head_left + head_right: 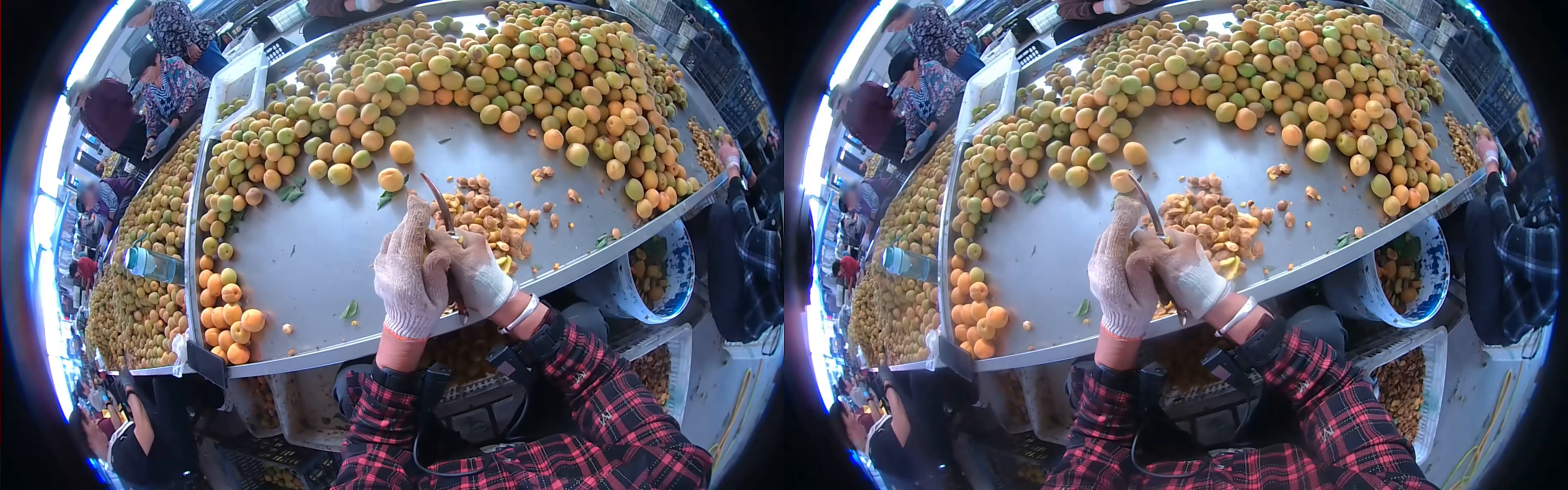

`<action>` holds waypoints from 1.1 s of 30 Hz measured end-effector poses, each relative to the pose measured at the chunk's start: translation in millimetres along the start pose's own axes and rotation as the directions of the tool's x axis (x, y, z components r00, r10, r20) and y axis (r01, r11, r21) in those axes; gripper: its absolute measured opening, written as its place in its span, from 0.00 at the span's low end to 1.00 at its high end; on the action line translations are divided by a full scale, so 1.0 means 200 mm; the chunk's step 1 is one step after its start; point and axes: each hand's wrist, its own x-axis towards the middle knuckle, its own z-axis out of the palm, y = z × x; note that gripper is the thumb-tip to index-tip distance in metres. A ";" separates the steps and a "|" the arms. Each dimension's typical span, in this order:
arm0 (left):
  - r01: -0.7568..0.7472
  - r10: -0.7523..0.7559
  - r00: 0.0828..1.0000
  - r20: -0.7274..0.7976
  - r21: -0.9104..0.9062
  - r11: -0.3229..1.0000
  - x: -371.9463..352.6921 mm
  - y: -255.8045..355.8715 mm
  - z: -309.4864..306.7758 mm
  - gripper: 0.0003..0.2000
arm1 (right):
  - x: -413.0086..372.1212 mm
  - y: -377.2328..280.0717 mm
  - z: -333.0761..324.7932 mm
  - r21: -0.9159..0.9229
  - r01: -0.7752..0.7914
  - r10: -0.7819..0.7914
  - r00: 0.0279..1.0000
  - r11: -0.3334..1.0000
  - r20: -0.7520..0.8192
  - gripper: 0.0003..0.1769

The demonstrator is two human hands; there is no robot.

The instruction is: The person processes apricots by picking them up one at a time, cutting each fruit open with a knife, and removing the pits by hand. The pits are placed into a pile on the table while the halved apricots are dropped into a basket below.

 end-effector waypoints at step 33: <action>0.309 -0.531 0.689 0.494 -0.862 -0.401 -0.02 -0.11 -0.07 0.33 | -0.05 -0.22 -0.15 -0.316 0.138 0.082 0.801 0.939 0.593 0.18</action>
